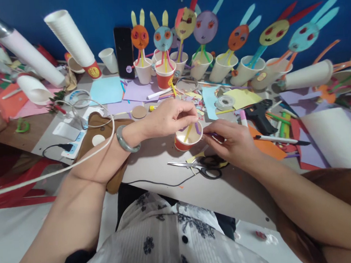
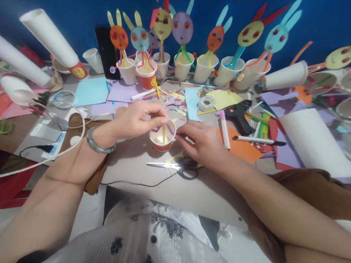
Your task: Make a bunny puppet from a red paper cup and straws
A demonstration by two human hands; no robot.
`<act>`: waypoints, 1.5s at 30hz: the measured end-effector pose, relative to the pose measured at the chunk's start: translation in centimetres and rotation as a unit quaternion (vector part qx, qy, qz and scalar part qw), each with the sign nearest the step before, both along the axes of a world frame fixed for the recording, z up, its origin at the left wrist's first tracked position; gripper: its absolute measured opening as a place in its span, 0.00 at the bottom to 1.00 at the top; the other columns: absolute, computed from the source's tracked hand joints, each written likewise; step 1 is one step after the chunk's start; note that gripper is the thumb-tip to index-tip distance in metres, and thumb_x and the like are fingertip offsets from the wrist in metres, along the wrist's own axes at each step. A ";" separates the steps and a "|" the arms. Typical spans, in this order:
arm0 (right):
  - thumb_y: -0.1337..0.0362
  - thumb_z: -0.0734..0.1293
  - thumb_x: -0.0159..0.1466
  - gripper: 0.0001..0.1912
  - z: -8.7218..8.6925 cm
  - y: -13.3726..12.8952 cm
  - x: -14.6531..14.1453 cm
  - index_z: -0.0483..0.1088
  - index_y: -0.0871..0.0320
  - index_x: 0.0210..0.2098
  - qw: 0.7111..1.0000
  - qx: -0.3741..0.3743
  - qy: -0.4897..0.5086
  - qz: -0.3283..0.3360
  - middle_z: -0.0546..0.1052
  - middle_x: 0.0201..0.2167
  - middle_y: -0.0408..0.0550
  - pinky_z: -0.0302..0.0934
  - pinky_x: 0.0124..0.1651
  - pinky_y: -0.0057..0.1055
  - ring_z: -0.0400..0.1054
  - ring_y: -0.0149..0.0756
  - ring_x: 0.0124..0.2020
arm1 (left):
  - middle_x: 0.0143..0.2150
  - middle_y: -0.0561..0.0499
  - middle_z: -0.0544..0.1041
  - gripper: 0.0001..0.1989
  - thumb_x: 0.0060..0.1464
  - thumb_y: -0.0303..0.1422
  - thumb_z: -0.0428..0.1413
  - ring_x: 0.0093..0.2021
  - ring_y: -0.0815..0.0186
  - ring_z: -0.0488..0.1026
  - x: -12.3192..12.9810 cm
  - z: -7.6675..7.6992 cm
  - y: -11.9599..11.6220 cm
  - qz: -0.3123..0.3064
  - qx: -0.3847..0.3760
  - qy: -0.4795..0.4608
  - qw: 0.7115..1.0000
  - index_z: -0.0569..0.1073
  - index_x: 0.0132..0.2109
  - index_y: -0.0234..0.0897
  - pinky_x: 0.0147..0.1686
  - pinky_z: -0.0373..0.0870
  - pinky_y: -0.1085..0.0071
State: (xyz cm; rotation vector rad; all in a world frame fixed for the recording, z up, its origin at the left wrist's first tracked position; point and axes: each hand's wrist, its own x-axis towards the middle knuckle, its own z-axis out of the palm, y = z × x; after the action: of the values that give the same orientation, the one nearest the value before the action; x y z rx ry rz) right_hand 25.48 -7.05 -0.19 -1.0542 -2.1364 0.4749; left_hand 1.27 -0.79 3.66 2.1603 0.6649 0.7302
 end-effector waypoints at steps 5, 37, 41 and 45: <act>0.59 0.69 0.70 0.06 -0.1 0.0 -0.1 0.75 0.49 0.35 1.000 -0.005 0.003 0.004 0.76 0.27 0.46 0.65 0.33 0.38 0.69 0.40 0.27 | 0.32 0.50 0.82 0.13 0.66 0.41 0.60 0.31 0.68 0.74 0.0 -0.2 0.3 0.002 -0.002 -0.014 1.000 0.83 0.38 0.38 0.33 0.69 0.70; 0.59 0.72 0.69 0.05 -1.2 0.0 0.3 0.76 0.50 0.43 0.993 0.112 -0.028 -0.022 0.82 0.36 0.49 0.72 0.42 0.42 0.78 0.45 0.38 | 0.35 0.51 0.83 0.07 0.59 0.36 0.65 0.36 0.68 0.78 -0.2 -0.5 1.1 0.021 0.034 -0.004 0.999 0.81 0.37 0.37 0.41 0.74 0.70; 0.59 0.75 0.64 0.17 -0.8 -0.5 0.5 0.75 0.48 0.52 0.969 0.227 -0.032 -0.096 0.82 0.52 0.55 0.70 0.56 0.56 0.78 0.56 0.53 | 0.36 0.51 0.83 0.10 0.62 0.39 0.63 0.37 0.67 0.78 -0.2 -1.2 1.5 0.105 0.085 -0.072 0.988 0.78 0.37 0.37 0.41 0.76 0.68; 0.65 0.75 0.62 0.16 -0.4 -1.4 0.3 0.74 0.45 0.48 0.925 0.370 -0.045 -0.082 0.82 0.53 0.50 0.70 0.55 0.54 0.77 0.54 0.54 | 0.36 0.50 0.82 0.14 0.66 0.44 0.62 0.37 0.67 0.78 -0.4 -2.1 2.4 0.178 0.105 -0.133 0.969 0.76 0.38 0.39 0.37 0.76 0.68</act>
State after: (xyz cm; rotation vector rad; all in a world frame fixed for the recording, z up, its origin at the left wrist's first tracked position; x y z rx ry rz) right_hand 25.73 -8.46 -0.59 -0.7973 -2.0076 -0.4496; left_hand 0.91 1.65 1.51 2.0964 0.8747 1.3083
